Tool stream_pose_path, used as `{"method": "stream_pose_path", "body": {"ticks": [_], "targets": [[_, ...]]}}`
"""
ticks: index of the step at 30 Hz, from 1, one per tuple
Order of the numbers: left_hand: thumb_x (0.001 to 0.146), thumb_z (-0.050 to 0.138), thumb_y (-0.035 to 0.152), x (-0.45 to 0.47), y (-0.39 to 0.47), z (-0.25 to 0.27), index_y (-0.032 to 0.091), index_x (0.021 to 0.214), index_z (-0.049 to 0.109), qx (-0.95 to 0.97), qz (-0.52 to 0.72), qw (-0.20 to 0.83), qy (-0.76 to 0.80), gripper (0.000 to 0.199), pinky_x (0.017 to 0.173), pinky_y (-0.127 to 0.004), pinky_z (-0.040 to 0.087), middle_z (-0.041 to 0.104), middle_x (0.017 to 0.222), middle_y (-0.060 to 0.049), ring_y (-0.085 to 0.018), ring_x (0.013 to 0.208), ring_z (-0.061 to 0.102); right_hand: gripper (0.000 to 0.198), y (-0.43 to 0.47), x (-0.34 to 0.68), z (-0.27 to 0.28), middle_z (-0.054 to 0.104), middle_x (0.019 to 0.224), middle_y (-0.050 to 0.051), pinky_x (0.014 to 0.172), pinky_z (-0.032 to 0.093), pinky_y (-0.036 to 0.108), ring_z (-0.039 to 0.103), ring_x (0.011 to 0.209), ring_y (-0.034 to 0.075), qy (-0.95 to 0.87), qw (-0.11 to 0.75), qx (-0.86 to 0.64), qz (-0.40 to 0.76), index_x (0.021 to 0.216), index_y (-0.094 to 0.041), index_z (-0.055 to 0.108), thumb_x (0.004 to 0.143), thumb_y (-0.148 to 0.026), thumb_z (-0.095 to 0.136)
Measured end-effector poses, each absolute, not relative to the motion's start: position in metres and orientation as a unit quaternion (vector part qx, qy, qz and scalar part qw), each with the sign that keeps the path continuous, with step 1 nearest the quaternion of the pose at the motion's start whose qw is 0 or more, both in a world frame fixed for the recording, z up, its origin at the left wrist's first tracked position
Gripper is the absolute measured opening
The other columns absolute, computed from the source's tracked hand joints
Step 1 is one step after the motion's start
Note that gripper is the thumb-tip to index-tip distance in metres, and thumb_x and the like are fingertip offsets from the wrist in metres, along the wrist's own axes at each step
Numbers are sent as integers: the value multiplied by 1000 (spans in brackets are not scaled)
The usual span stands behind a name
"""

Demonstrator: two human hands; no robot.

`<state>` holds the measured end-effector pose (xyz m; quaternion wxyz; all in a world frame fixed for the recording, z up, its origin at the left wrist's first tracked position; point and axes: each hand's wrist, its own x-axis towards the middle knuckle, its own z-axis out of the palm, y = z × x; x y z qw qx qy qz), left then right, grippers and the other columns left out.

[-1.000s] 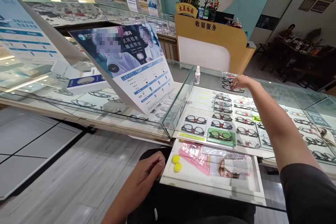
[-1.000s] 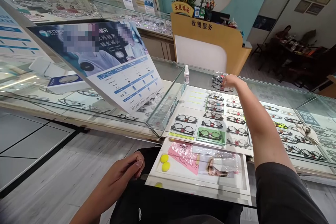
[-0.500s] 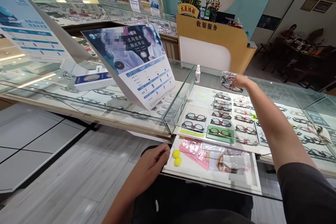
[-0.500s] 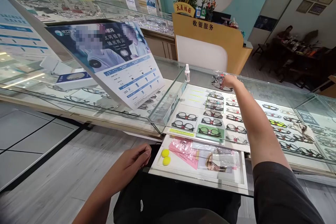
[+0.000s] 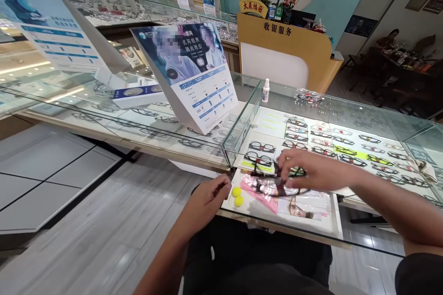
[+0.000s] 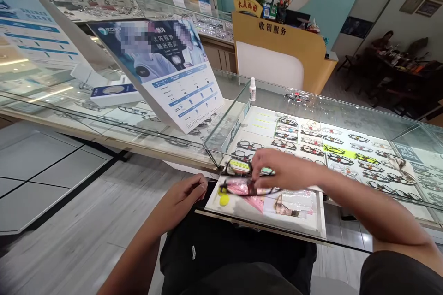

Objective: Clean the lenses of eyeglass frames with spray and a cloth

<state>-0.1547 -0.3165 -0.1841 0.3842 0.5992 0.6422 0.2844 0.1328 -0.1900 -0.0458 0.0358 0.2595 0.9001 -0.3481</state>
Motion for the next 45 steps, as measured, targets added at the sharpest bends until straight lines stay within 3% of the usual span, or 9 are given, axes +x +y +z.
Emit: {"method": "stream_pose_path", "body": {"ticks": [7,13,18,22,26,28,30,34,45], "targets": [[98,43,66,-148,-320,-176,21,80,54,573,314,353,669,50,66,-28,36,58,76,1,-16,71,51,5,-258,128,-135,68,112,13,93,52,39,65,108,26,865,36,348,-360,95,-17,73,95,-18,68],[98,42,68,-146,-319,-176,21,79,55,566,316,340,682,52,62,-28,36,58,75,1,-15,68,50,6,-235,123,-203,67,110,11,99,52,45,63,112,27,831,-92,397,-378,94,-19,70,97,-23,68],[99,41,66,-144,-319,-175,22,80,57,576,295,314,694,51,60,-28,37,60,74,2,-15,65,51,13,-188,110,-249,67,122,14,115,44,60,54,137,36,857,-184,418,-237,96,-21,74,98,-32,68],[101,41,61,-134,-318,-185,22,80,60,598,261,213,728,48,65,-31,41,66,79,-1,-18,72,60,18,-128,101,-263,66,125,16,125,33,65,46,146,40,860,-228,446,-94,98,-19,79,99,-32,66],[99,50,55,-124,-315,-199,19,108,67,605,298,27,738,40,95,-45,53,71,126,-14,-33,120,66,24,-74,91,-266,64,131,18,129,27,65,40,152,42,851,-205,483,-25,104,-18,82,100,-30,61],[99,54,54,-121,-313,-203,15,134,61,603,307,-33,735,54,115,-60,44,50,157,-23,-44,150,45,26,-54,85,-268,63,135,19,131,24,65,36,154,42,845,-174,505,-9,103,-17,83,100,-29,60],[99,55,53,-120,-310,-205,14,152,49,608,295,-46,736,67,123,-68,34,27,172,-26,-48,163,21,29,-39,78,-271,62,137,20,133,21,65,35,156,42,844,-138,518,0,104,-15,83,100,-29,59],[99,56,55,-119,-302,-207,17,165,33,622,279,-41,730,80,126,-73,25,8,179,-24,-49,167,2,35,-20,64,-281,60,143,21,135,18,61,32,158,41,852,-72,518,2,109,-12,83,100,-25,52],[98,58,53,-116,-280,-206,17,168,25,613,265,-38,743,86,125,-74,28,13,178,-26,-49,166,10,33,4,46,-301,56,151,22,135,7,60,28,160,41,870,21,493,-21,107,-11,84,95,-19,55]]}}
